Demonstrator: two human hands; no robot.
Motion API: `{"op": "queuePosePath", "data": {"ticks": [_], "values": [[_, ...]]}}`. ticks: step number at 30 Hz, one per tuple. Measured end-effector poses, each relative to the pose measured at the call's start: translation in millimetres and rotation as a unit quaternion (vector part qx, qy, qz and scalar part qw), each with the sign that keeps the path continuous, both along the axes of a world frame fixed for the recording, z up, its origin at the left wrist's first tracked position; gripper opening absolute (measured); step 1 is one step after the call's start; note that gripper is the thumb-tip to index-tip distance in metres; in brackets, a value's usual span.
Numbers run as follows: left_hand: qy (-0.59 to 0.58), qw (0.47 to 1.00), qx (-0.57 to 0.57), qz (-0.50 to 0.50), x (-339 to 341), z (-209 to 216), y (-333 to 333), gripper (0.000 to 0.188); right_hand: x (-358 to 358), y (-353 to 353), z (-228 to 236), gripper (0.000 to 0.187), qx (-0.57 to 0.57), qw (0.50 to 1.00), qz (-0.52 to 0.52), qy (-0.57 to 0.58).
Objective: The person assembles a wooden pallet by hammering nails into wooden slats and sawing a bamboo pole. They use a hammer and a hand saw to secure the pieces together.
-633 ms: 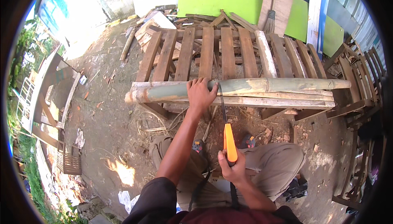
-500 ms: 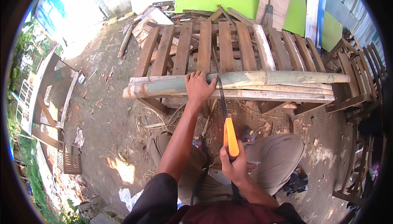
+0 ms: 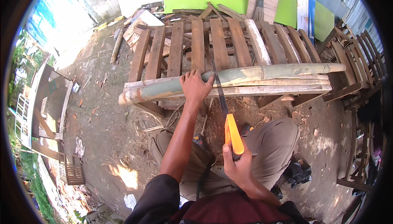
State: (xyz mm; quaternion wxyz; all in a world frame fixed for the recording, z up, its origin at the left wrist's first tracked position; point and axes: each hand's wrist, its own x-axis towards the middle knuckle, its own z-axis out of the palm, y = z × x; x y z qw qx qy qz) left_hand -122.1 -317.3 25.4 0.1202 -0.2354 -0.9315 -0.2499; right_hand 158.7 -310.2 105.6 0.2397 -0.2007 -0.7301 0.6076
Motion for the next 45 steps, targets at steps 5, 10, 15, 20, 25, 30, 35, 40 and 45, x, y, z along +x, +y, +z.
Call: {"op": "queuePosePath", "data": {"ticks": [5, 10, 15, 20, 25, 30, 35, 40, 45], "values": [[-0.001, 1.000, 0.006, -0.007, 1.1, 3.1, 2.6, 0.044, -55.4, 17.2, 16.7, 0.027, -0.028, 0.999, -0.013, -0.013], [-0.019, 1.000, -0.009, 0.001, -2.7, 2.7, 0.6, 0.051, -19.0, 6.4, -6.1, 0.014, 0.053, 0.998, 0.017, -0.015], [0.006, 1.000, 0.000, -0.004, 1.9, 2.0, 1.9, 0.049, -14.7, 14.7, -4.2, 0.017, 0.030, 0.999, 0.001, -0.019], [0.023, 1.000, -0.013, -0.001, 4.9, 1.8, 2.1, 0.043, -45.6, 16.8, -4.5, 0.020, -0.009, 1.000, -0.010, -0.004], [0.098, 0.995, 0.003, 0.019, 1.9, -7.3, 6.8, 0.029, 15.7, 10.7, -9.3, 0.018, 0.032, 0.999, 0.010, -0.010], [0.145, 0.989, 0.010, 0.024, 2.5, -11.8, 12.5, 0.025, -58.4, 20.3, -9.3, 0.021, -0.054, 0.998, -0.021, 0.010], [0.159, 0.986, 0.015, 0.043, -1.9, -15.5, 10.5, 0.025, -15.9, 10.8, -20.9, 0.023, 0.004, 1.000, 0.005, 0.005], [0.171, 0.984, 0.026, 0.046, -1.4, -16.8, 16.5, 0.024, -24.6, 11.3, -26.5, 0.021, -0.052, 0.998, -0.023, 0.002], [0.161, 0.986, 0.021, 0.034, -2.8, -14.5, 13.6, 0.023, -86.1, 24.7, -9.5, 0.025, -0.045, 0.998, -0.030, -0.028]]}}
